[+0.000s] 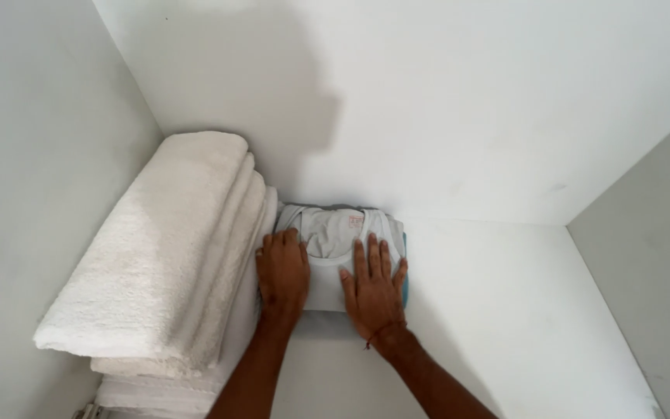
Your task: The person organizes and stacks towels and folded clothes on a closet shelf.
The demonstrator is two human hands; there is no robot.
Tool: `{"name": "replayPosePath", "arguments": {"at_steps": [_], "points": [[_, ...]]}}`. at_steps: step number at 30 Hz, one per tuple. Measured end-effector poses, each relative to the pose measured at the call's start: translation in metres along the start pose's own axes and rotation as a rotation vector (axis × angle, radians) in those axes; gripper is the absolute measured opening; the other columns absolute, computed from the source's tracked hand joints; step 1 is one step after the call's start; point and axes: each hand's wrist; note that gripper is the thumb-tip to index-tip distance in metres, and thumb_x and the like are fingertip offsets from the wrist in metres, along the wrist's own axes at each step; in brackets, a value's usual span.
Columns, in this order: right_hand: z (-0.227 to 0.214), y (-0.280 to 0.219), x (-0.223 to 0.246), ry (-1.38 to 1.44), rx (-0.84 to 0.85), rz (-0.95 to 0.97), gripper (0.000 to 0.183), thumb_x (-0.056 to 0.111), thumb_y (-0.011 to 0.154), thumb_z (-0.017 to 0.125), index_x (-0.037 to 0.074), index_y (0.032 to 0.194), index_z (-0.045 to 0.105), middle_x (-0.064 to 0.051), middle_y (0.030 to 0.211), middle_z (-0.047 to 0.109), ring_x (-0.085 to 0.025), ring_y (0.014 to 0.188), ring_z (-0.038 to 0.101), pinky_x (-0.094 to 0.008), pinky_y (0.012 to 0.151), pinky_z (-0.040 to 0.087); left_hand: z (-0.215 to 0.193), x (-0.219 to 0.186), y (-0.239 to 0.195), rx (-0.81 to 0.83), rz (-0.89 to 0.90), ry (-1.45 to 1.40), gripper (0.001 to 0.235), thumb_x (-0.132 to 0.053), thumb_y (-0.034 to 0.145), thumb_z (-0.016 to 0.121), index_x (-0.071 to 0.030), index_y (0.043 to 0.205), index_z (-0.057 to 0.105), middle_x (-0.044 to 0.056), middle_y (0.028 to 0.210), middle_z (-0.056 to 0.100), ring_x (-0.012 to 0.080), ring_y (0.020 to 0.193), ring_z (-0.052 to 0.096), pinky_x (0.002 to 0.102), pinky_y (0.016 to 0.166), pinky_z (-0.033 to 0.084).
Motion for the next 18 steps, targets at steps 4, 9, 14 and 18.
{"name": "replayPosePath", "arguments": {"at_steps": [4, 9, 14, 18], "points": [[-0.002, -0.014, 0.003, -0.046, -0.011, -0.021, 0.069, 0.047, 0.105, 0.031, 0.008, 0.161, 0.017, -0.019, 0.168, 0.006, -0.035, 0.155, 0.004, -0.065, 0.118, 0.001, -0.015, -0.006, 0.021, -0.015, -0.053, -0.072, 0.028, -0.027, 0.101, 0.065, -0.002, 0.115, 0.068, 0.012, 0.116, 0.071, 0.0311, 0.116, 0.062, 0.046, 0.098, 0.052], [-0.025, -0.013, 0.011, -0.065, 0.185, 0.035, 0.070, 0.049, 0.106, 0.027, 0.013, 0.162, 0.006, -0.014, 0.170, -0.005, -0.032, 0.156, -0.005, -0.065, 0.119, 0.000, 0.007, 0.010, 0.038, 0.021, -0.132, -0.263, 0.021, -0.015, 0.089, 0.074, -0.002, 0.105, 0.068, 0.017, 0.098, 0.071, 0.0316, 0.089, 0.069, 0.042, 0.083, 0.058], [-0.034, -0.015, 0.014, -0.086, 0.270, 0.056, 0.071, 0.051, 0.106, 0.026, 0.013, 0.163, 0.004, -0.014, 0.170, -0.007, -0.031, 0.156, -0.005, -0.065, 0.120, 0.001, 0.024, 0.025, 0.047, -0.187, 0.104, 0.063, 0.005, -0.001, 0.095, 0.066, -0.002, 0.099, 0.068, 0.017, 0.101, 0.070, 0.0331, 0.095, 0.067, 0.041, 0.086, 0.057], [-0.033, -0.014, 0.014, -0.105, 0.288, 0.049, 0.072, 0.052, 0.106, 0.024, 0.012, 0.162, 0.003, -0.014, 0.170, -0.008, -0.032, 0.156, -0.005, -0.065, 0.120, 0.002, 0.011, 0.017, 0.047, -0.093, 0.152, 0.037, 0.006, -0.007, 0.101, 0.063, -0.002, 0.099, 0.067, 0.015, 0.106, 0.066, 0.0311, 0.099, 0.066, 0.040, 0.087, 0.057]]}}
Point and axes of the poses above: each hand's wrist, its own y-axis towards the middle knuckle, its own z-axis out of the palm, x = y × z
